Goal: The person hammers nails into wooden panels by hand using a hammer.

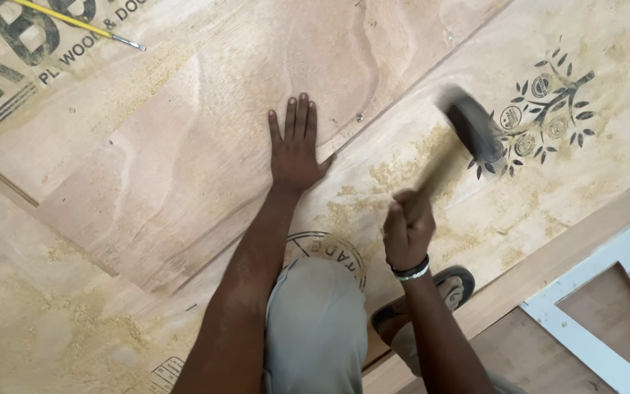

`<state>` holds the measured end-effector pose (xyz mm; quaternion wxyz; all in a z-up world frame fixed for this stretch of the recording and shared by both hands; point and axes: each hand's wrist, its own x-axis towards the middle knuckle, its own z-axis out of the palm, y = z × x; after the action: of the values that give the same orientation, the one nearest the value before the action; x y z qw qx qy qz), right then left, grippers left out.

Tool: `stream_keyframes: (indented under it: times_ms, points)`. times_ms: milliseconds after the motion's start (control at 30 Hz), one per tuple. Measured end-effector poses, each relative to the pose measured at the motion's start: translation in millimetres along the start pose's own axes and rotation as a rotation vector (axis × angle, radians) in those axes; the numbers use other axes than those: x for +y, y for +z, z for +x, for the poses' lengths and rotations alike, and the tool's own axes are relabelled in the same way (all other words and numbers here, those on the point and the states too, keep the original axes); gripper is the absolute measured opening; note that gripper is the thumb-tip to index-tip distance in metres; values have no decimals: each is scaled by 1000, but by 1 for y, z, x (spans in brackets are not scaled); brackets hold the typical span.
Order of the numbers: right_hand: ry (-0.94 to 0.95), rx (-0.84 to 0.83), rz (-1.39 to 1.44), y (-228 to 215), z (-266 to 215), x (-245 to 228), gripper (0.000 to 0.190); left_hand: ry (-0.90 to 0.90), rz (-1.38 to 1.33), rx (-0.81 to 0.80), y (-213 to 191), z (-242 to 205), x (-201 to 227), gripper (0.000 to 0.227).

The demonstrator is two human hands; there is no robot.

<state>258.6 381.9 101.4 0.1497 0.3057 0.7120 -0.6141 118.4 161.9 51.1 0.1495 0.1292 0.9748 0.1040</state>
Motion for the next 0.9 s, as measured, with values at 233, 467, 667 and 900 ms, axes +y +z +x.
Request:
stream_keyframes:
  times_ms: [233,467,667,900]
  points:
    - [-94,-155,-340,1,21,9,11,-14,50,-68,-2,5,3,114]
    - [-629,51,-513,14,33,30,15,1,71,-80,0,5,0,112]
    - [-116,18,-16,-18,12,2,16,20,64,-51,3,2,-2,112]
    - [184,-267,-367,-9,32,14,13,21,23,-36,2,2,-2,110]
